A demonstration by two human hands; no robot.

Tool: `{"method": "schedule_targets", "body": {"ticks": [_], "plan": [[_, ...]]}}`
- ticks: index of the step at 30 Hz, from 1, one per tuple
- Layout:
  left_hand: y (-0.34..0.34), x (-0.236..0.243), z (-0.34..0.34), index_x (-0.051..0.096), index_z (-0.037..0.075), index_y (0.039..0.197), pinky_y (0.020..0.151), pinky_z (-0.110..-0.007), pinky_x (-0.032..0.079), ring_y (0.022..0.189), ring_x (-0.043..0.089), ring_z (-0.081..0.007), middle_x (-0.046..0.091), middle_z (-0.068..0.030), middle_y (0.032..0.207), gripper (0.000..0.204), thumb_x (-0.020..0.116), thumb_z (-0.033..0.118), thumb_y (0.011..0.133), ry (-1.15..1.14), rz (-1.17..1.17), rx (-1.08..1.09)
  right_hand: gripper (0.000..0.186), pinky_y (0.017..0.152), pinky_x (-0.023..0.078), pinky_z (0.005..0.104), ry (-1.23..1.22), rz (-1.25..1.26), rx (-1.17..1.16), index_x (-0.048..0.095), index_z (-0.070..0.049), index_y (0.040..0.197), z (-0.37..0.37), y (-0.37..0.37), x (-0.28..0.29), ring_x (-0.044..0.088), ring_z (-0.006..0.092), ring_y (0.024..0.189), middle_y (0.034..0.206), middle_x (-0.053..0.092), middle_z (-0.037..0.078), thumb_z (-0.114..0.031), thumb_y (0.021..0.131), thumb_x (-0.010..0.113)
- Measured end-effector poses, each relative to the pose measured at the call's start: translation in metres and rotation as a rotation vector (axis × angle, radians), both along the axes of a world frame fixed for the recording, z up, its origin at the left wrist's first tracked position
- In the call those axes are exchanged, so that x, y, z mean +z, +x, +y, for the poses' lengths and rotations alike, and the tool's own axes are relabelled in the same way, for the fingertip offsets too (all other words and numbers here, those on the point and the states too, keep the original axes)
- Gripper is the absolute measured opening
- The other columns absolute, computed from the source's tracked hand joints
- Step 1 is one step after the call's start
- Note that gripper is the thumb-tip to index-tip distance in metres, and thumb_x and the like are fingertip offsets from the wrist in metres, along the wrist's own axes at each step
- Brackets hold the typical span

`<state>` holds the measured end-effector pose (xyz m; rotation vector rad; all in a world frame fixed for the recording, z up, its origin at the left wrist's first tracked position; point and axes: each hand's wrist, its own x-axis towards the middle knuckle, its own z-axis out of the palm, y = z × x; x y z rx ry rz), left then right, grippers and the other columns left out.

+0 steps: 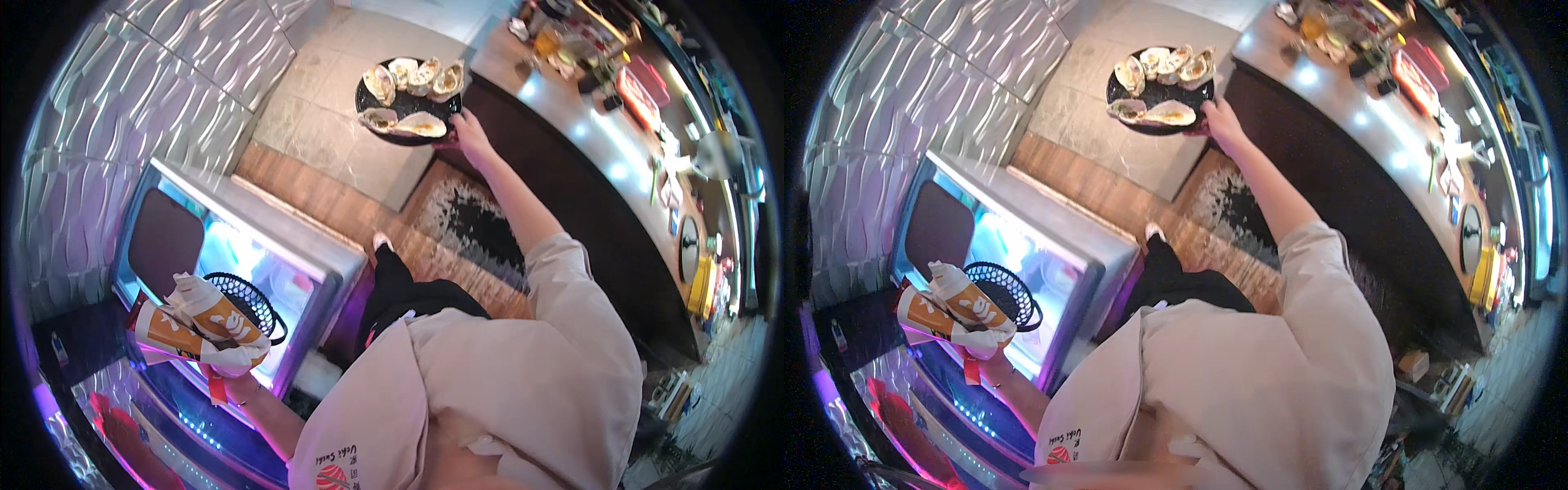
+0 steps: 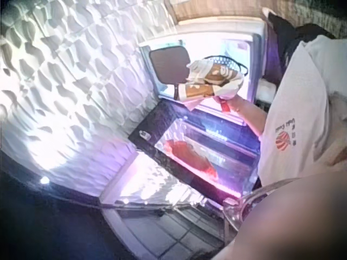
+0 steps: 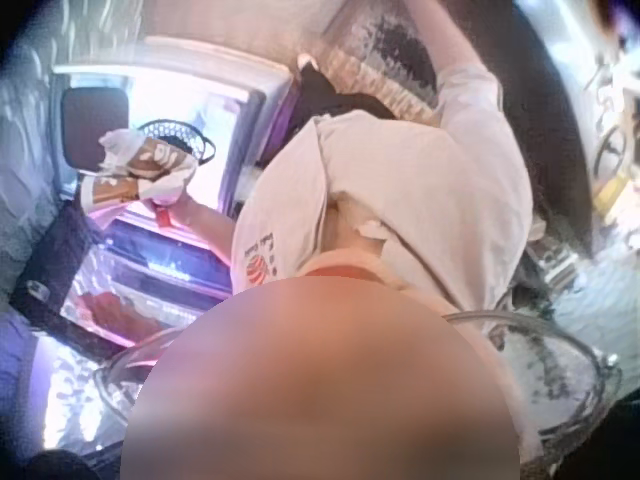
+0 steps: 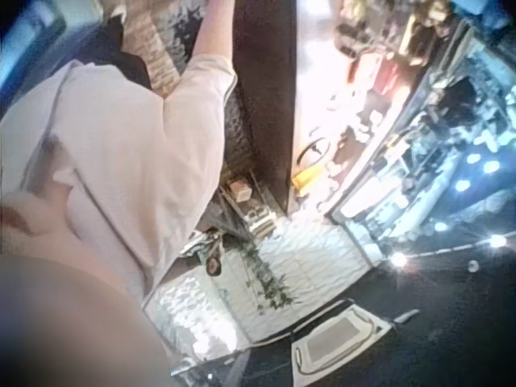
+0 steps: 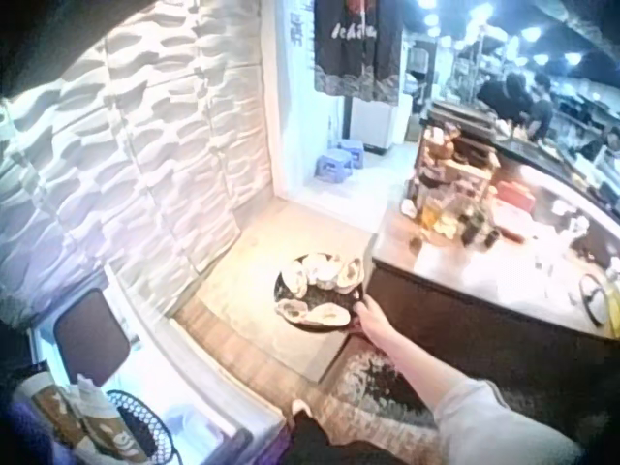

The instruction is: The person clears used dishes, bowls, and menus from a dining table, carries them to the kitchen, and places them in a dishwashing area. They then return to the table to collect remaining items and continue clearing.

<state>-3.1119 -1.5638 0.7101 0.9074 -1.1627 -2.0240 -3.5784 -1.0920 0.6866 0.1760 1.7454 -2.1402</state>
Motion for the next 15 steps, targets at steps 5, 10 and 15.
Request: {"method": "schedule_targets", "body": {"ticks": [5, 10, 15], "plan": [[-0.195, 0.031, -0.059, 0.043, 0.018, 0.144, 0.103, -0.046, 0.045, 0.12, 0.056, -0.0263, 0.052, -0.0059, 0.138, 0.06, 0.058, 0.047, 0.094, -0.029, 0.021, -0.035, 0.039, 0.068, 0.063, 0.038, 0.061, 0.021, 0.05, 0.036, 0.002, 0.129, -0.059, -0.163, 0.006, 0.072, 0.03, 0.073, 0.1, 0.066, 0.021, -0.015, 0.095, 0.04], [-0.426, 0.056, -0.088, 0.043, 0.018, 0.143, 0.103, -0.046, 0.045, 0.119, 0.056, -0.0259, 0.053, -0.0049, 0.137, 0.059, 0.057, 0.048, 0.094, -0.048, 0.037, -0.128, 0.041, 0.069, 0.063, 0.0383, 0.039, 0.015, 0.016, 0.036, 0.003, 0.13, -0.086, -0.324, 0.004, 0.071, 0.0301, 0.072, 0.1, 0.066, 0.021, -0.014, 0.093, 0.041], [-0.634, 0.078, -0.085, 0.044, 0.015, 0.143, 0.104, -0.048, 0.045, 0.122, 0.055, -0.028, 0.053, -0.0068, 0.139, 0.059, 0.059, 0.044, 0.093, 0.006, 0.109, -0.225, 0.044, 0.067, 0.063, 0.0369, 0.053, -0.04, -0.04, 0.034, 0.004, 0.132, -0.09, -0.493, 0.014, 0.071, 0.03, 0.073, 0.1, 0.065, 0.022, -0.014, 0.093, 0.041]]}}
